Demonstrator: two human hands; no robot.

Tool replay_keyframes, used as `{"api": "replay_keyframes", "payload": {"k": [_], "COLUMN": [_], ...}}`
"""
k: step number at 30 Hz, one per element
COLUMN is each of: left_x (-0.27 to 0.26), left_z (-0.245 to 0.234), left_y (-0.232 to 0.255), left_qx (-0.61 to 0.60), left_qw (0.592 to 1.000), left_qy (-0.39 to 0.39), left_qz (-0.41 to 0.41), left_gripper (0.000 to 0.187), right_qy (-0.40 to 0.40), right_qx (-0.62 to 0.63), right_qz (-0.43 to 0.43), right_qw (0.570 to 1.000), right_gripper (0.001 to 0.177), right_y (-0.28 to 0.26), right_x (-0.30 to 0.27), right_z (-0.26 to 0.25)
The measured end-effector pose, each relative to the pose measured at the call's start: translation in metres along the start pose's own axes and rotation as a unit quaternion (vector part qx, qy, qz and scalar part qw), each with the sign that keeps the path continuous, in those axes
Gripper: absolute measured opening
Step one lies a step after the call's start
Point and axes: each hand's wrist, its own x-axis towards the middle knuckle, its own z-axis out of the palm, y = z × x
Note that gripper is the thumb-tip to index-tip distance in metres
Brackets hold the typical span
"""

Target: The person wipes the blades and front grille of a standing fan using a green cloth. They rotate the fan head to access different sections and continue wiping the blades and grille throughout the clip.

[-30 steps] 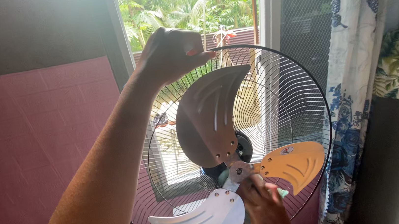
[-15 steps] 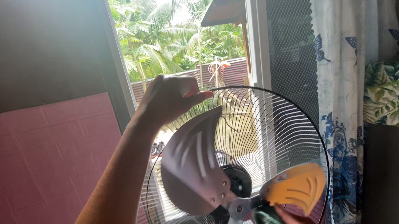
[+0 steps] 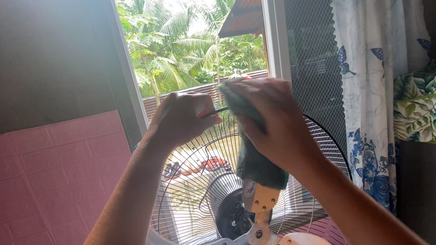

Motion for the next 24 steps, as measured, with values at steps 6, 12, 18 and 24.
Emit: {"api": "replay_keyframes", "payload": {"k": [6, 12, 18, 24], "left_x": [0.002, 0.000, 0.001, -0.001], "left_z": [0.003, 0.002, 0.003, 0.000], "left_y": [0.001, -0.001, -0.001, 0.001], "left_qx": [0.034, 0.009, 0.006, 0.010], "left_qw": [0.996, 0.999, 1.000, 1.000], "left_qy": [0.052, 0.036, 0.021, 0.014], "left_qz": [0.064, 0.039, 0.018, 0.021], "left_gripper": [0.029, 0.027, 0.029, 0.028], "right_qy": [-0.282, -0.288, -0.263, -0.243], "right_qx": [-0.020, -0.039, -0.005, 0.048], "right_qz": [0.154, 0.155, 0.221, 0.334], "right_qw": [0.947, 0.944, 0.939, 0.910], "right_gripper": [0.019, 0.034, 0.039, 0.037], "right_y": [0.019, 0.076, 0.092, 0.098], "right_x": [0.035, 0.019, 0.002, -0.013], "right_z": [0.014, -0.015, -0.021, -0.028]}}
